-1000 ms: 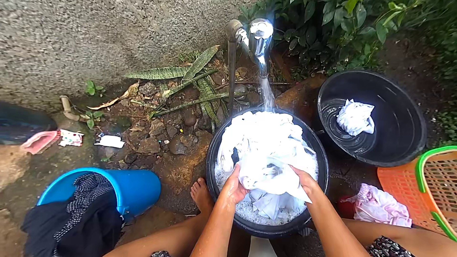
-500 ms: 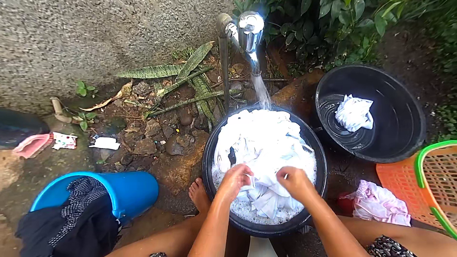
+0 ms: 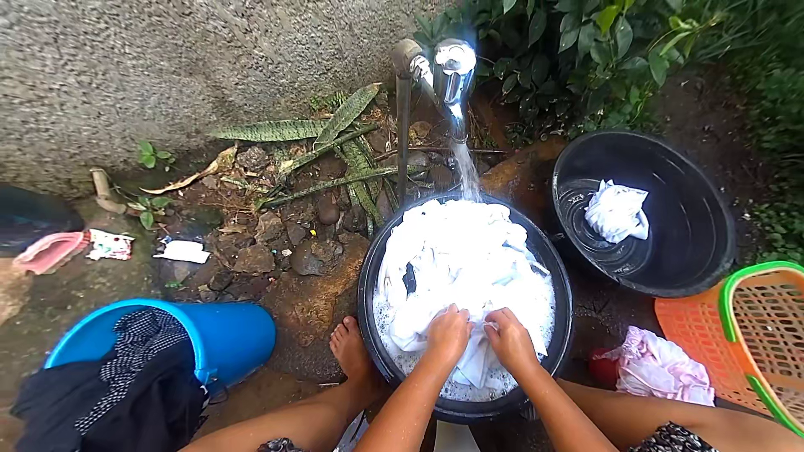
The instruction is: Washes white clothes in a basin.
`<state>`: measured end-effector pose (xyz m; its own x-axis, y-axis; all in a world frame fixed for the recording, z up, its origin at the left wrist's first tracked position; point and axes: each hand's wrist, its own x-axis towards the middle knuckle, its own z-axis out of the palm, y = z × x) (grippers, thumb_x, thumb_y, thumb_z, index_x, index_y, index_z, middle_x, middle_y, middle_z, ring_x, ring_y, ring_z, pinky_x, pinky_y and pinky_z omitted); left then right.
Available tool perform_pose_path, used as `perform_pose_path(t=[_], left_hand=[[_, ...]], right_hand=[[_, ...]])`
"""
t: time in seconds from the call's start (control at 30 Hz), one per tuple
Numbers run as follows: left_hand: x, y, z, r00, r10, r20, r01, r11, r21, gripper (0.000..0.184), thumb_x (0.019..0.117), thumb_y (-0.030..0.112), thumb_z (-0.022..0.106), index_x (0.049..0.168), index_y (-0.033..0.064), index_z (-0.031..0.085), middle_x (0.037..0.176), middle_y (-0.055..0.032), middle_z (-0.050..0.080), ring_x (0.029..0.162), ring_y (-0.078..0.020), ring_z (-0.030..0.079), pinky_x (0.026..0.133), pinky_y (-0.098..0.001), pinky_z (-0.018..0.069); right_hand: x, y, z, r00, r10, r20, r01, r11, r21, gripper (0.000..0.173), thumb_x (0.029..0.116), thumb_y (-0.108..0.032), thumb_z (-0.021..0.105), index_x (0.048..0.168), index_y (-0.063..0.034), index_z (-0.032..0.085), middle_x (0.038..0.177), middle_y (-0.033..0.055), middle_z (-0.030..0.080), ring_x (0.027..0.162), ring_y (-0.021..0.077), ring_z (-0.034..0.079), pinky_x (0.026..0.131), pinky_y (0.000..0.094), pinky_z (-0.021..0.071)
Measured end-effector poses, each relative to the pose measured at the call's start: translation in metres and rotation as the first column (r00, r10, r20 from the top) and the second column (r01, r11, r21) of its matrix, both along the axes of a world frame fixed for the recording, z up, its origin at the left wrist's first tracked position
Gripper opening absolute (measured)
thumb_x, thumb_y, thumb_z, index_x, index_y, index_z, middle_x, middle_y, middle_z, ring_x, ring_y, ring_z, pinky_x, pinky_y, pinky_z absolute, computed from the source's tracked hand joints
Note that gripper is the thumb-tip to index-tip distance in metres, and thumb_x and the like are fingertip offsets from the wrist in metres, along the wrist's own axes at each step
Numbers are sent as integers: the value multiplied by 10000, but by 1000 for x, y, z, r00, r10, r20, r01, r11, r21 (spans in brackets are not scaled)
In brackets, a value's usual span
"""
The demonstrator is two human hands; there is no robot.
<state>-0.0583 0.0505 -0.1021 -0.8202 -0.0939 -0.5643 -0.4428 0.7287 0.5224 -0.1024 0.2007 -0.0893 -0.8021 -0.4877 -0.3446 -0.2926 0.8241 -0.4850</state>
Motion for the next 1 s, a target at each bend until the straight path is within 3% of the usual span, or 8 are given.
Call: perform_pose_path(t=[0.07,0.17,0.3,0.43,0.6,0.7,0.87,1.0], left_hand=[[-2,-5,5,994,101,-30,-97,990,97,345,1076,281,492,1237,36,674,1302,-201,603,1197,-341,615,1024,-490,493],[-3,-17,14,935,353,-33,-309,857,413,333,1089,252,477,1174,-16,656,1099,-187,659,1006,-291,639,938,-476,499],[5,-24,33,914,384,-133,-282,834,474,319,1092,238,455,1189,12,658,981,-133,678,870,-221,655,850,-413,530],[19,-14,36,881,399,-254,-238,838,491,324,1071,240,479,1168,4,679,955,-125,688,849,-198,654,836,-394,530],[23,-8,38,901,396,-178,-273,835,477,425,1088,338,459,1037,-33,661,911,-151,639,847,-256,617,829,-462,494],[24,-5,43,888,415,-200,-282,833,476,413,1104,256,404,1057,-55,673,985,-188,662,935,-284,637,893,-474,495],[22,-1,49,821,526,-223,-363,782,507,284,1060,207,504,1048,-21,674,984,-140,656,888,-219,642,832,-398,526],[23,-2,47,785,608,-118,-408,651,641,260,1066,180,505,1007,-14,668,877,-99,639,793,-164,624,764,-357,530]], right_hand=[[8,-2,4,999,-42,16,44,991,-123,215,958,-110,613,1084,32,714,1014,191,684,857,290,682,814,448,570],[17,-10,20,868,-190,459,291,943,-159,234,1034,-198,597,1043,5,712,875,89,694,667,140,630,675,326,552],[24,-25,31,588,-390,708,780,506,-368,276,1068,-227,555,1014,27,649,801,70,685,526,94,587,512,240,520],[14,-31,38,616,-438,655,780,454,-430,178,1032,-95,587,895,11,627,687,45,640,551,95,602,534,232,521],[23,-27,40,734,-325,597,667,515,-539,115,1016,-38,568,940,-1,646,797,21,639,724,75,617,692,236,532],[32,-30,38,728,-356,586,682,459,-569,142,1002,-20,572,867,-26,618,748,5,620,677,61,599,651,214,513],[44,-33,39,734,-385,559,678,374,-633,178,990,7,561,824,-40,607,719,-10,606,666,51,593,662,198,510],[44,-33,37,674,-386,629,738,347,-578,207,967,13,620,765,-31,615,680,14,634,613,67,600,610,206,518]])
